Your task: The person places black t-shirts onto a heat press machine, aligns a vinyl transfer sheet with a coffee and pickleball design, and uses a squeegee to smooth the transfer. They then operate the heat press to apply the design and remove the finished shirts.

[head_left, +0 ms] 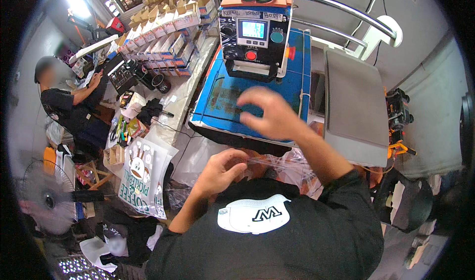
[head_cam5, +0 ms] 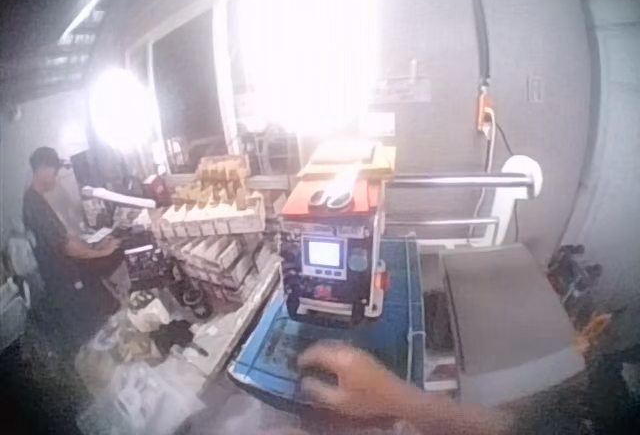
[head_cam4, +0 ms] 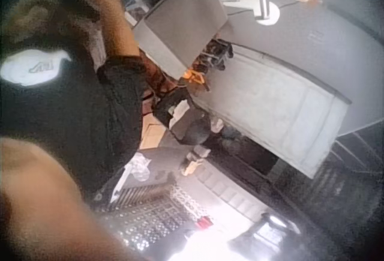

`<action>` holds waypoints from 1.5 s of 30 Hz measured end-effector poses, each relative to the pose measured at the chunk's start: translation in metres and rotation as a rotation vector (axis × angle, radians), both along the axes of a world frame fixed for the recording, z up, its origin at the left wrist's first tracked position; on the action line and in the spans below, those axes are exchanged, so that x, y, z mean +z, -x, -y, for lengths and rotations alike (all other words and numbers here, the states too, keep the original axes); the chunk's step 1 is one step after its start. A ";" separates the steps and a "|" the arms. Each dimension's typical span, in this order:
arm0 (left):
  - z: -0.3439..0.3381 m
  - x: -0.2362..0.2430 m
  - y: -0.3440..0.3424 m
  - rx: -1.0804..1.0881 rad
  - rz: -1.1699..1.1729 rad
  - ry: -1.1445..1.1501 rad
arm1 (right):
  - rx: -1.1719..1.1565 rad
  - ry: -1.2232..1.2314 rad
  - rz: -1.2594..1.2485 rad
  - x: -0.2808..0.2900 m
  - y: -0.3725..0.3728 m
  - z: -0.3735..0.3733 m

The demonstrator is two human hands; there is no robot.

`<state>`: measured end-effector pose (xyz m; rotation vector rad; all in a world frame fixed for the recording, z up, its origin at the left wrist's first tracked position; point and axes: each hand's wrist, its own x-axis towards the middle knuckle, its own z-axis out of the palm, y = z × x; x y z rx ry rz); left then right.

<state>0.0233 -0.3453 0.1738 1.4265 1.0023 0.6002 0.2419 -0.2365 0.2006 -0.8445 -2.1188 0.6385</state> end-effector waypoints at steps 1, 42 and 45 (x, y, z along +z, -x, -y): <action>-0.001 -0.002 0.006 -0.019 -0.142 -0.099 | -0.172 -0.168 0.056 0.010 0.000 -0.008; -0.032 -0.004 -0.087 0.137 -0.620 -1.180 | -0.552 -0.347 0.472 -0.014 0.053 -0.074; -0.027 -0.002 -0.091 0.150 -0.574 -1.148 | -0.515 -0.286 0.461 -0.010 0.052 -0.072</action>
